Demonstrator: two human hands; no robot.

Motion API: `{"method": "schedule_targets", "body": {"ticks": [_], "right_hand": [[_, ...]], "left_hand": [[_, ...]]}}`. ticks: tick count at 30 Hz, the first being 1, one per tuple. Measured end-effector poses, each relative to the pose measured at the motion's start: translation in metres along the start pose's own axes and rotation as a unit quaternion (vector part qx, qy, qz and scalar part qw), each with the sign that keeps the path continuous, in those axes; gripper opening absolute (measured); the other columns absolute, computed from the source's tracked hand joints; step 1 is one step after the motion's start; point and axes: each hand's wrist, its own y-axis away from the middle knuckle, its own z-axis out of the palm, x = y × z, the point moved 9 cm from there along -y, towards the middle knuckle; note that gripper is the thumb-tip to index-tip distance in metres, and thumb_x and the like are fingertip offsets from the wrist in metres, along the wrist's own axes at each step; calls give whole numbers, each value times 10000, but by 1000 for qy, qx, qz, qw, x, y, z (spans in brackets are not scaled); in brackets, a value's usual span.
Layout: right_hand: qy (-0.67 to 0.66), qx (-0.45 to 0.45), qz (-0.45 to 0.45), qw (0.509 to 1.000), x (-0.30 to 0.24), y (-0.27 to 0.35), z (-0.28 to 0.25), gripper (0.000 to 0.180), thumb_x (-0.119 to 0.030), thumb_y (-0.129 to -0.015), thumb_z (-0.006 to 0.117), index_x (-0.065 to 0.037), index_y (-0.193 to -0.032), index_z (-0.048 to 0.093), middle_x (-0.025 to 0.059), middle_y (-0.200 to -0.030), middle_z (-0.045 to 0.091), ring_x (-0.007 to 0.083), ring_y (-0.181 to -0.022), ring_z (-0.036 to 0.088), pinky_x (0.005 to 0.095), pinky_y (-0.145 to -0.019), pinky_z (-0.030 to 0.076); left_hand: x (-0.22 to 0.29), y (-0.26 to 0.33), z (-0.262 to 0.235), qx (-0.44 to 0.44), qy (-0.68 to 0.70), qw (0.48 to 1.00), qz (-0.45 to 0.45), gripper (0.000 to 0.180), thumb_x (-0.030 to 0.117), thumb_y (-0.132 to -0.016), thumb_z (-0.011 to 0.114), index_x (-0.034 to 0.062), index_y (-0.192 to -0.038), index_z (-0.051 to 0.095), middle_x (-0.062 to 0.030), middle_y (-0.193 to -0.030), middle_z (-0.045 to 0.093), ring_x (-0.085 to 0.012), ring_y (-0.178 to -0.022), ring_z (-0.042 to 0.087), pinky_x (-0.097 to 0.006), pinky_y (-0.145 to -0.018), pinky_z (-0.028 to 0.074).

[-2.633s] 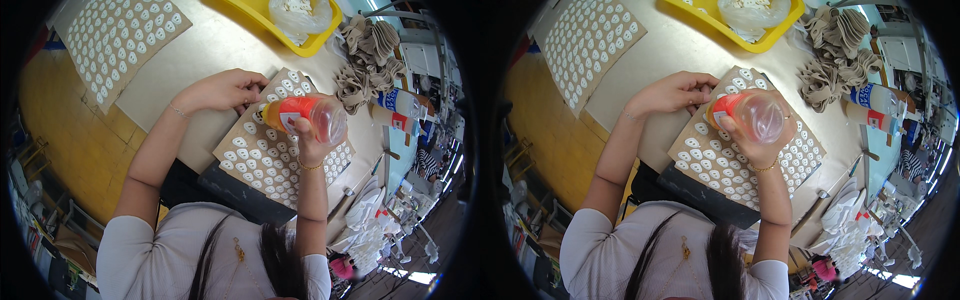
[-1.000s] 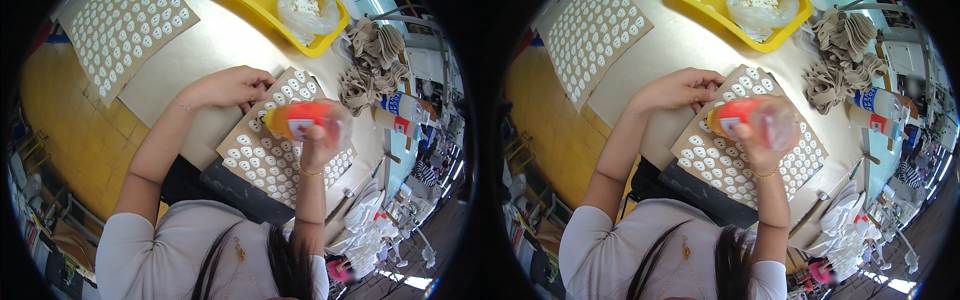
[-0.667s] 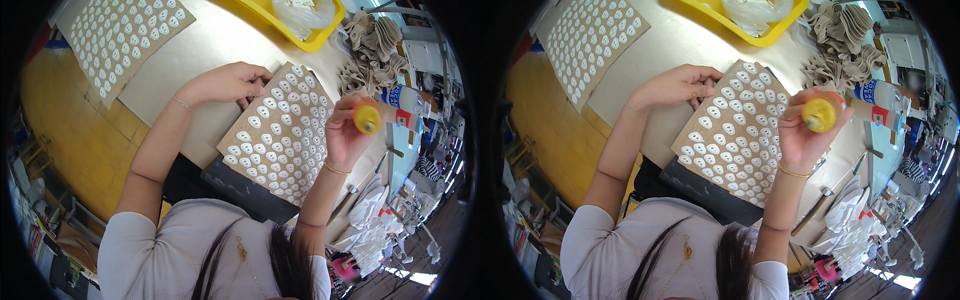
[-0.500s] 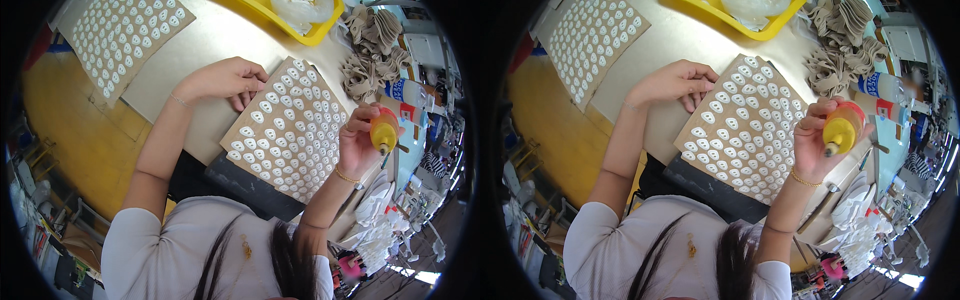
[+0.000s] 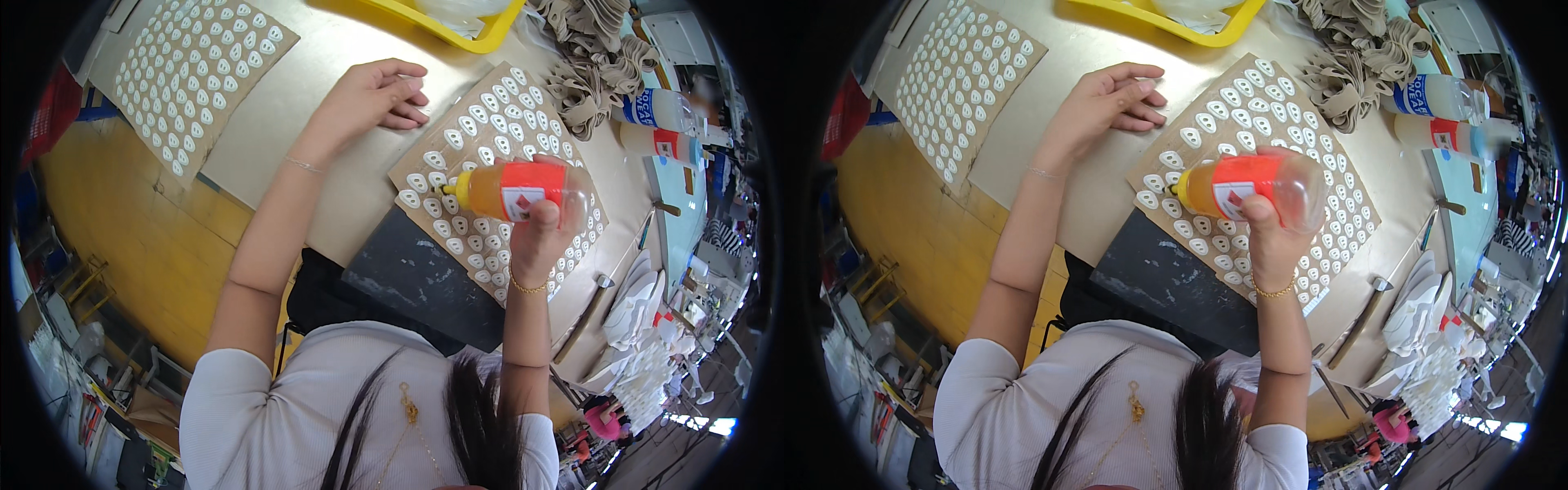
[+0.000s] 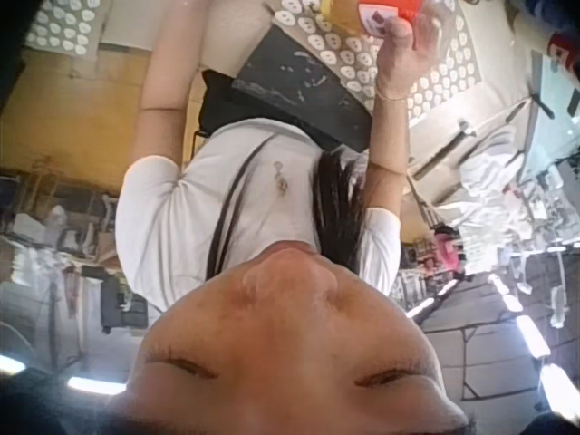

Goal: The person uses a red squeeze bottle to apply glue onto small white cutouts arranged on a cardboard sheet. The hands move systematically across the sheet, squeezing glue onto each cutout in sequence.

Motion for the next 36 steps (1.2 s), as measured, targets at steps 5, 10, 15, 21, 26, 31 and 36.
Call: {"method": "schedule_targets", "body": {"ticks": [5,10,15,21,26,31,36], "right_hand": [[56,-9,-8,998,-1,-9,9,506,-252,-647,838,1,-1012,595,70,-932,642,141,-830,616,273,-762,494],[74,-41,-4,996,-4,-14,29,465,-202,-631,845,1,-975,608,61,-892,651,136,-797,619,272,-741,498],[124,-77,-23,989,-10,-16,47,424,-215,-624,850,-7,-918,626,54,-839,656,124,-735,622,263,-687,504],[196,-121,-84,970,-21,-18,62,419,-256,-616,854,-15,-886,642,58,-812,656,128,-696,629,252,-651,502],[233,-102,-95,963,-25,-19,52,417,-281,-605,858,-28,-866,653,56,-802,651,144,-693,631,253,-645,497],[226,-95,-78,966,-22,-12,43,424,-287,-605,857,-19,-862,651,60,-805,643,157,-705,624,258,-649,493],[223,-98,-128,961,-22,-2,37,440,-276,-599,862,-9,-871,643,60,-814,641,158,-714,620,261,-658,493]], "left_hand": [[-11,27,8,-178,-154,963,-130,336,202,-918,533,-34,-1157,535,-57,-807,625,-110,-625,642,-199,-528,531],[-16,37,17,-259,-165,942,-138,333,155,-905,540,-71,-1149,521,-51,-753,616,-112,-619,650,-190,-525,523],[-16,38,21,-279,-141,940,-134,313,113,-898,538,-75,-1147,518,-49,-747,614,-118,-634,658,-188,-529,520],[-19,35,22,-294,-130,939,-124,292,96,-892,544,-79,-1124,519,-51,-743,611,-122,-634,659,-197,-532,528],[-21,33,20,-286,-135,940,-123,280,81,-885,549,-86,-1107,513,-58,-739,605,-134,-637,663,-207,-531,535],[-26,32,19,-291,-136,938,-129,279,77,-881,549,-83,-1107,513,-63,-739,604,-145,-634,665,-211,-526,535],[-27,33,18,-287,-136,938,-138,282,80,-878,548,-75,-1113,522,-68,-723,615,-151,-621,664,-214,-519,533]]}}
